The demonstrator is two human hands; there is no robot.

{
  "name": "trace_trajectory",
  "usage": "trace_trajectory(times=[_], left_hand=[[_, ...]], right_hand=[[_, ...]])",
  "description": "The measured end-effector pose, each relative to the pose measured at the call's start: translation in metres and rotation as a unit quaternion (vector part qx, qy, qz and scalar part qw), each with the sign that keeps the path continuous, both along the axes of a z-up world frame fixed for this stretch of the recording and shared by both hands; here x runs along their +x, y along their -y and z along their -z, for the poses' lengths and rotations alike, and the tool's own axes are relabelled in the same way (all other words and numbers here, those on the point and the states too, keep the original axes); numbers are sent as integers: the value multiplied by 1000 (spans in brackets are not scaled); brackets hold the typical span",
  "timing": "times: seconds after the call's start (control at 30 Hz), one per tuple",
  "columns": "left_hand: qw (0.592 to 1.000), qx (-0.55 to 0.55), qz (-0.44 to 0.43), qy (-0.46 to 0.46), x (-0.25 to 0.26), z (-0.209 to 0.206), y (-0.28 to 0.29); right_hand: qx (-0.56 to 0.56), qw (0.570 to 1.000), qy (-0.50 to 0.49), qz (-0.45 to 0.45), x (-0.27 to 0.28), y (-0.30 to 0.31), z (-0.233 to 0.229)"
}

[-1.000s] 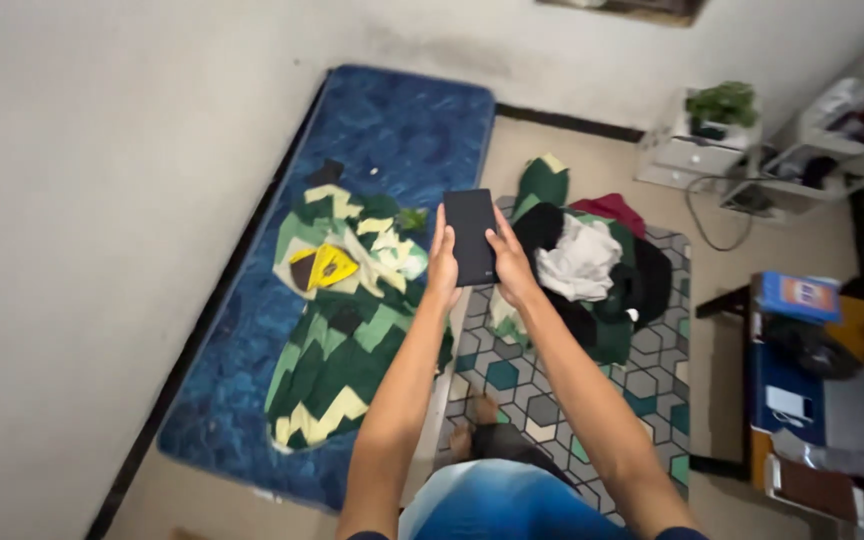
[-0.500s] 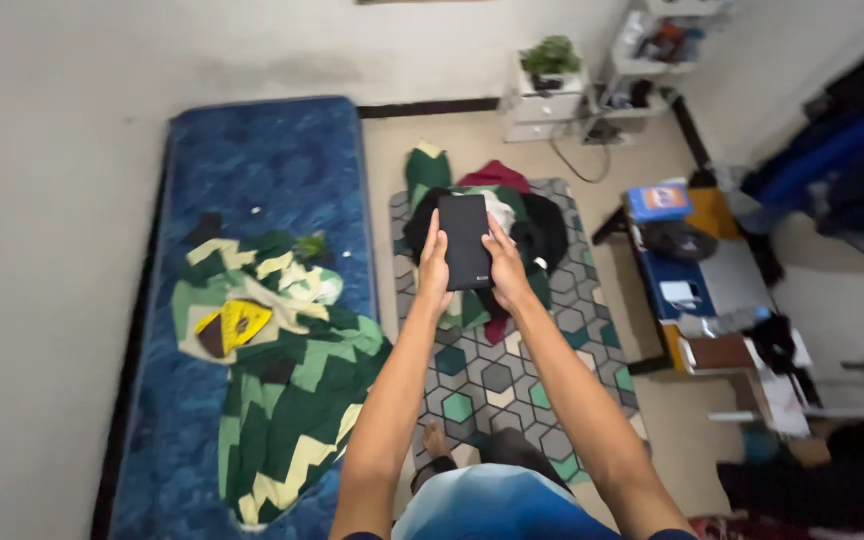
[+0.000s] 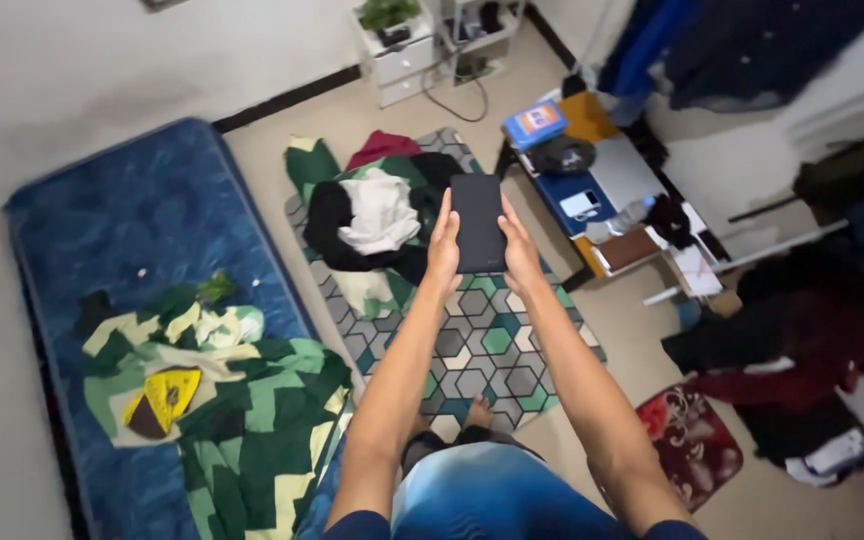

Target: Tidying a bedroom by moving clothes, organizing items on a desk, and spreading a sheet on the bed.

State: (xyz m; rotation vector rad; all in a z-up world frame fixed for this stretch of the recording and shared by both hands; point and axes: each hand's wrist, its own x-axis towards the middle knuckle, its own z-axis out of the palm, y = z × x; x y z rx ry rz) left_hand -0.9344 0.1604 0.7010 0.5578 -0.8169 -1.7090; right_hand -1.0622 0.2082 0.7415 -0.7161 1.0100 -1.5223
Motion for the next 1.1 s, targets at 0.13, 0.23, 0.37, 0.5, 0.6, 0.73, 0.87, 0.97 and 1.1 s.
trace_trajectory(times=[0.13,0.23,0.37,0.5,0.6,0.73,0.87,0.97,1.1], left_hand=[[996,38,67,-37,-53,-3,-8],[995,29,90,-12,-87,0,-16],[990,28,136,7,-130,1,-25],[978,48,200,-23,-171,8,-31],[968,65,243,-15,-200,9,-33],[953,74,295,10,-237,-1,-32],[942,51,328,46,-278,6,-23],[930,45,356,75,-304,6,-14],[909,59,386,142,-324,-2,-3]], right_hand=[[-2,998,-16,56,-54,-14,18],[10,996,23,88,-84,-30,21],[-6,992,39,119,-127,-46,39],[19,982,-13,186,-157,-68,32],[35,973,9,229,-179,-80,29],[-12,965,1,261,-211,-88,33],[19,949,47,312,-236,-90,30],[10,935,50,350,-261,-86,51],[14,918,31,394,-273,-78,56]])
